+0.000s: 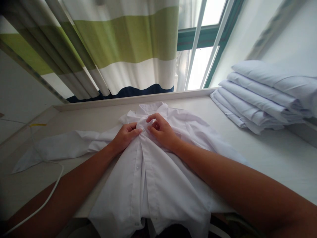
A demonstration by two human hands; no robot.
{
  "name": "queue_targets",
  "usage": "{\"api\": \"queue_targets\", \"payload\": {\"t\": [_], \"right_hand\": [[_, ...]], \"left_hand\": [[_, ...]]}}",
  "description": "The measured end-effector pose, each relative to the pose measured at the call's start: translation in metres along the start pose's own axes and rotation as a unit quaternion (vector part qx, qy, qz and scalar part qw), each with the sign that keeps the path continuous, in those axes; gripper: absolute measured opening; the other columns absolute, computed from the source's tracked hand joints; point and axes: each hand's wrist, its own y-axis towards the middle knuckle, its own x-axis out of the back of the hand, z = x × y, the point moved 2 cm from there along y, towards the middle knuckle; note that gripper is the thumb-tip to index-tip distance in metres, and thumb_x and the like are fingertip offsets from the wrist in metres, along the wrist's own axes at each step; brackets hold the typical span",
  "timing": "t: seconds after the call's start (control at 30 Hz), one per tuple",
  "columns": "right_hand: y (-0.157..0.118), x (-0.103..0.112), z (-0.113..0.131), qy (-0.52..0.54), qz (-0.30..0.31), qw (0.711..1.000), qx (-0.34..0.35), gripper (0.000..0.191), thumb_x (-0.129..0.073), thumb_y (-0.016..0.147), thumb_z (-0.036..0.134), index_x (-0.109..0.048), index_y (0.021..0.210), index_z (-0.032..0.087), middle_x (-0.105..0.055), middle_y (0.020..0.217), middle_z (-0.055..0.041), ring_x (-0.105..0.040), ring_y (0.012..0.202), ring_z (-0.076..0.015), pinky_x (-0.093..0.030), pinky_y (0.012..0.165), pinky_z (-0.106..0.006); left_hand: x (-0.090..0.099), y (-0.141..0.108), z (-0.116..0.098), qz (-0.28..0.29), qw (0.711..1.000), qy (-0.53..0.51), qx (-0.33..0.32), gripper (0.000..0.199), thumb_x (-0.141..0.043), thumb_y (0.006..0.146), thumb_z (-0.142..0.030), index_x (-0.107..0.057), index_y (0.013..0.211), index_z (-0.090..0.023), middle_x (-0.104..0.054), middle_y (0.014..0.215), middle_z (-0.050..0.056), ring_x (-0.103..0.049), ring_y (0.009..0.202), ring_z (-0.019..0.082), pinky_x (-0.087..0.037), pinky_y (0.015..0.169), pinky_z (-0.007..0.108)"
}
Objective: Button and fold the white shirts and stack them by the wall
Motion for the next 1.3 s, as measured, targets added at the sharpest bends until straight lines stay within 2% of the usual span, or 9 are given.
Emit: {"api": "queue_targets", "payload": {"t": [0.23, 0.33, 0.47, 0.6, 0.7, 0.77, 0.93, 1.07, 1.3], "right_hand": [[-0.006, 0.007, 0.025, -0.060, -0.007, 0.985, 0.161, 0.012, -0.062, 0.091, 0.028, -0.062, 0.103, 0.025, -0.059, 0.121, -0.0074, -0.054, 0.083, -0.0167, -0.047, 0.077, -0.033], [-0.009, 0.004, 0.037, -0.059, 0.175, 0.958, 0.219, 0.015, -0.059, 0.091, 0.025, -0.064, 0.105, 0.025, -0.064, 0.118, -0.0087, -0.059, 0.097, -0.0218, -0.048, 0.087, -0.038], [-0.012, -0.006, 0.034, -0.103, 0.432, 0.870, 0.215, 0.022, -0.061, 0.085, 0.025, -0.066, 0.106, 0.023, -0.068, 0.106, -0.0066, -0.058, 0.098, -0.0244, -0.044, 0.095, -0.042], [-0.011, -0.011, 0.026, -0.162, 0.473, 0.841, 0.203, 0.029, -0.066, 0.074, 0.017, -0.065, 0.102, 0.022, -0.066, 0.104, -0.0052, -0.053, 0.098, -0.0248, -0.040, 0.095, -0.041], [-0.010, -0.010, 0.025, -0.182, 0.466, 0.844, 0.195, 0.033, -0.070, 0.071, 0.016, -0.061, 0.103, 0.021, -0.063, 0.103, -0.0046, -0.051, 0.099, -0.0244, -0.040, 0.095, -0.040], [-0.007, -0.009, 0.023, -0.192, 0.455, 0.848, 0.191, 0.030, -0.071, 0.075, 0.019, -0.060, 0.103, 0.021, -0.062, 0.104, -0.0051, -0.051, 0.101, -0.0247, -0.039, 0.095, -0.041], [-0.002, -0.005, 0.015, -0.183, 0.451, 0.851, 0.196, 0.015, -0.072, 0.084, 0.027, -0.065, 0.095, 0.021, -0.064, 0.111, -0.0064, -0.054, 0.105, -0.0238, -0.039, 0.097, -0.040], [0.000, -0.004, 0.011, -0.164, 0.448, 0.856, 0.199, 0.007, -0.073, 0.085, 0.025, -0.072, 0.092, 0.023, -0.064, 0.118, -0.0056, -0.057, 0.109, -0.0224, -0.038, 0.102, -0.041], [0.005, 0.001, 0.016, -0.155, 0.494, 0.840, 0.161, 0.021, -0.080, 0.082, 0.037, -0.077, 0.101, 0.027, -0.059, 0.133, -0.0052, -0.052, 0.128, -0.0250, -0.027, 0.117, -0.045]], "left_hand": [[0.007, 0.000, -0.007, -0.036, 0.984, 0.159, -0.076, 0.024, -0.061, 0.087, -0.038, -0.063, 0.080, -0.015, -0.058, 0.076, -0.002, -0.050, 0.072, 0.013, -0.038, 0.066, 0.024], [0.011, 0.001, -0.007, -0.053, 0.964, 0.243, -0.092, 0.031, -0.058, 0.090, -0.042, -0.058, 0.073, -0.017, -0.052, 0.069, -0.004, -0.044, 0.066, 0.012, -0.033, 0.062, 0.025], [0.010, 0.000, -0.009, -0.067, 0.935, 0.340, -0.074, 0.033, -0.052, 0.093, -0.045, -0.056, 0.073, -0.019, -0.052, 0.066, -0.003, -0.044, 0.065, 0.014, -0.031, 0.063, 0.027], [0.006, -0.011, -0.031, -0.158, 0.869, 0.464, -0.063, 0.024, -0.056, 0.090, -0.045, -0.059, 0.082, -0.022, -0.057, 0.070, -0.001, -0.045, 0.062, 0.016, -0.025, 0.062, 0.028], [0.006, -0.022, -0.051, -0.190, 0.808, 0.555, -0.049, 0.030, -0.056, 0.087, -0.044, -0.056, 0.067, -0.022, -0.050, 0.060, 0.001, -0.037, 0.055, 0.016, -0.019, 0.060, 0.031], [0.007, -0.028, -0.056, -0.128, 0.801, 0.585, 0.001, 0.035, -0.058, 0.083, -0.041, -0.054, 0.054, -0.021, -0.046, 0.053, 0.002, -0.032, 0.051, 0.015, -0.018, 0.059, 0.032], [0.002, -0.044, -0.048, 0.137, 0.830, 0.532, 0.095, 0.040, -0.068, 0.073, -0.052, -0.059, 0.049, -0.021, -0.052, 0.048, 0.001, -0.034, 0.044, 0.013, -0.022, 0.055, 0.031], [-0.001, -0.043, -0.043, 0.181, 0.867, 0.458, 0.081, 0.040, -0.078, 0.064, -0.054, -0.059, 0.049, -0.022, -0.055, 0.050, 0.000, -0.038, 0.043, 0.013, -0.023, 0.051, 0.029], [0.019, -0.032, -0.062, 0.239, 0.921, 0.276, 0.135, 0.036, -0.069, 0.080, -0.047, -0.059, 0.057, -0.021, -0.051, 0.045, -0.003, -0.043, 0.040, 0.012, -0.028, 0.043, 0.025]]}}
